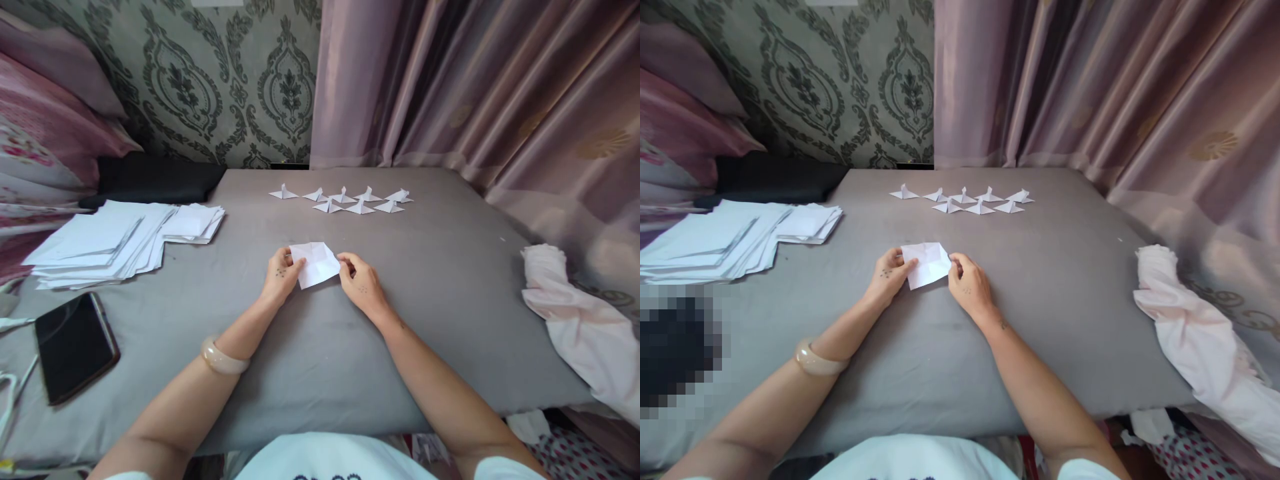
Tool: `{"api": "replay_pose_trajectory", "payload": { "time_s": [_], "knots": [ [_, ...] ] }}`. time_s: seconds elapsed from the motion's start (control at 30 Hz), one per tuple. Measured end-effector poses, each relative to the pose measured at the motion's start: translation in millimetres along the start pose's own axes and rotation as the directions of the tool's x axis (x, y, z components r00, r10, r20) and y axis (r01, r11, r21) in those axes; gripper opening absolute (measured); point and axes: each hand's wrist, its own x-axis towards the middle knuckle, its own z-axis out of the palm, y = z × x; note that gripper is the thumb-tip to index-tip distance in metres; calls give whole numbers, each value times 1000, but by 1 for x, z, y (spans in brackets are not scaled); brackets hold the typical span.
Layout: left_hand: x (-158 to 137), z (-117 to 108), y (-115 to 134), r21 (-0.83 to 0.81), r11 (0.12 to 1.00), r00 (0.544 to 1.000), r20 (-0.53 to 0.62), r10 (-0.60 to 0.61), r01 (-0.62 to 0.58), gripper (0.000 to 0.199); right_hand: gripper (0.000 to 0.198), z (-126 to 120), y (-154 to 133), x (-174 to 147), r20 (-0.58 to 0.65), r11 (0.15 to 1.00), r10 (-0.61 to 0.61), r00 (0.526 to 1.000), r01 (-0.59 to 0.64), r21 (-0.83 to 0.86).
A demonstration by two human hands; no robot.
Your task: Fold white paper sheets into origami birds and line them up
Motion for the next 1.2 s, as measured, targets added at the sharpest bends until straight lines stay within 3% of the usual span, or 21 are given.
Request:
{"api": "replay_pose_trajectory", "payload": {
  "time_s": [0.2, 0.33, 0.47, 0.57, 0.63, 0.67, 0.77, 0.87, 1.07, 1.2],
  "knots": [
    [1, -3, -3, 140, 983, 993, 18, 121, -122, 43, 26, 3, 3, 2, 53, 987, -152, 987, 149, 59],
    [0, -5, -4, 368, 912, 976, -50, 212, -179, 65, 29, 6, 8, 9, 49, 989, -131, 990, 127, 71],
    [-4, -8, 0, 636, 700, 912, 15, 409, -324, 76, 26, 8, 9, 12, 62, 988, -152, 986, 151, 21],
    [-11, -8, 6, 791, 431, 831, 166, 531, -434, 45, 25, 7, 9, 10, 71, 979, -196, 978, 200, -49],
    [-18, -5, 10, 814, 303, 798, 287, 530, -494, 20, 27, 7, 9, 8, 81, 971, -219, 972, 226, -84],
    [-21, -4, 11, 805, 272, 791, 348, 503, -527, 16, 28, 6, 9, 7, 86, 967, -228, 970, 236, -98],
    [-26, 0, 11, 771, 244, 786, 474, 396, -588, 29, 30, 4, 9, 5, 103, 958, -243, 964, 255, -130],
    [-26, -1, 10, 777, 200, 784, 510, 355, -597, 32, 31, 0, 9, 3, 133, 949, -255, 958, 275, -157],
    [-30, -1, 13, 759, -4, 709, 610, 354, -651, 21, 28, -11, 5, -1, 195, 930, -256, 947, 296, -217],
    [-29, 2, 14, 758, 3, 701, 602, 383, -652, 29, 21, -12, 4, 0, 196, 932, -252, 948, 292, -215]
  ]
}}
